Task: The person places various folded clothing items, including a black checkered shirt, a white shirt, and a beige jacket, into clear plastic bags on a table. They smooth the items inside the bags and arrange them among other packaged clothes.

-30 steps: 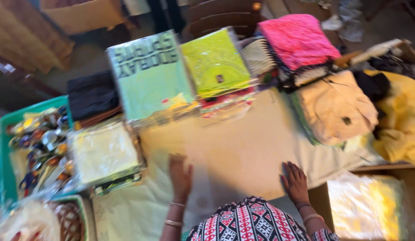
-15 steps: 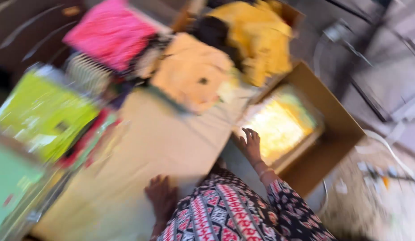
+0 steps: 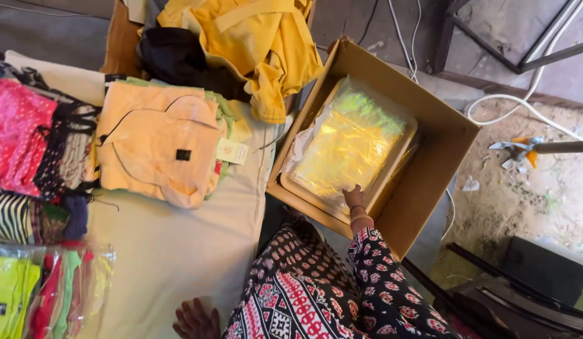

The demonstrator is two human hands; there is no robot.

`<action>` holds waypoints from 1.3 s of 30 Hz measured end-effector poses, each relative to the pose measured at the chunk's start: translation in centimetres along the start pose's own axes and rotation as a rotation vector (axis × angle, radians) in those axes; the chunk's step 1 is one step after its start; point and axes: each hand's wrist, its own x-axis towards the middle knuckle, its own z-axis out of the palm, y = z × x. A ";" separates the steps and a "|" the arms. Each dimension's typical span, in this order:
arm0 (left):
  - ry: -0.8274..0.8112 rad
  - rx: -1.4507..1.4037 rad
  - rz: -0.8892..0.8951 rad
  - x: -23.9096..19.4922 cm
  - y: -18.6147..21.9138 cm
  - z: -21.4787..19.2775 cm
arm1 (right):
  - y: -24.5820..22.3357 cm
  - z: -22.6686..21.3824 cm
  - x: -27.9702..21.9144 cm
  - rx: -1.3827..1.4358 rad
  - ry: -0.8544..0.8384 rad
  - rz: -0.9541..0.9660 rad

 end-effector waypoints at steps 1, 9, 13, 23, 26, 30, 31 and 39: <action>-0.005 0.006 0.003 0.3 -0.2 0.1 | -1.0 -0.3 -0.6 0.001 -0.006 0.006; -0.014 0.081 0.067 0.0 -0.4 0.0 | -1.6 5.7 1.3 0.375 -0.014 0.390; 0.009 0.117 0.121 0.8 -0.7 0.6 | -8.3 0.7 -0.9 -0.014 -0.036 0.566; 0.074 0.130 0.135 0.5 -0.7 0.6 | -6.5 0.6 0.2 0.405 0.232 0.193; 0.104 0.123 0.139 0.4 -0.5 0.7 | -6.4 -0.2 0.6 0.534 0.322 0.069; 0.120 0.101 0.127 0.7 -0.3 1.0 | -4.7 -4.6 -2.1 0.660 0.341 0.019; 0.121 0.095 0.120 0.7 -0.2 1.0 | -5.5 -7.0 -3.3 0.700 0.331 0.016; 0.123 0.058 0.056 0.4 0.2 0.9 | -9.2 -15.4 -6.4 1.012 0.223 -0.009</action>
